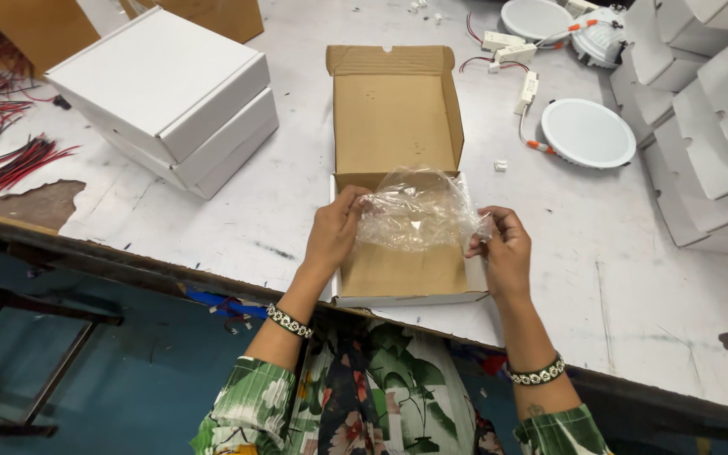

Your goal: The person packs round LED light fixtures into white cardboard boxes. They place bubble wrap in each box, insert the light and its driver, close the box, and stack it. The person also handles printed labels, peeling and applying them to the boxes.

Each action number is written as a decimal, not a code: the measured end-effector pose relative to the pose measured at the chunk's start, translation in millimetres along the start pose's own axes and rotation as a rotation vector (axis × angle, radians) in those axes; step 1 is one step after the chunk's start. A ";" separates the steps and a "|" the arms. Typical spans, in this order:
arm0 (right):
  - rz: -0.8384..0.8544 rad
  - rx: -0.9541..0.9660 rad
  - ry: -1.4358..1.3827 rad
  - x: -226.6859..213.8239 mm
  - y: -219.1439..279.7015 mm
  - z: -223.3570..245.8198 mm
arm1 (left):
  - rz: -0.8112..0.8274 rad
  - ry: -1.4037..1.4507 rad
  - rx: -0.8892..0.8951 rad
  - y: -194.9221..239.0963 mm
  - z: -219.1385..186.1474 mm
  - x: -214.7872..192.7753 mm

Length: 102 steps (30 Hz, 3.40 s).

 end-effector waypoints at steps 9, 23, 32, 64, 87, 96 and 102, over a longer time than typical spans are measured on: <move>-0.145 0.022 -0.312 -16.1 -10.9 10.5 | -0.237 -0.032 0.178 23.2 -26.5 -41.7; 0.445 -0.108 0.268 98.2 74.2 32.3 | 0.088 0.577 0.048 68.5 -49.7 40.0; 0.298 -0.074 0.143 80.4 60.4 54.5 | 0.063 0.356 -0.181 59.1 -29.1 20.8; 0.048 -1.053 1.193 95.1 95.9 171.4 | -0.096 0.231 0.032 72.2 -72.2 -7.9; 0.364 -0.328 0.434 100.0 53.1 54.3 | 0.419 -0.014 0.548 136.9 -145.0 33.3; 0.522 -0.164 0.473 113.3 56.0 53.8 | -0.051 0.185 0.007 77.6 -50.6 -40.4; 0.675 -0.303 0.900 125.7 49.4 60.4 | 0.022 0.469 -0.204 41.4 -5.0 -22.6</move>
Point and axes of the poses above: each hand's wrist, its own y-axis away from the middle knuckle, its own x-axis out of the palm, z = x × y, the point moved 7 cm from there along -y, towards the middle knuckle, and after that the axes turned 6 degrees about -x, right-handed, at the moved point
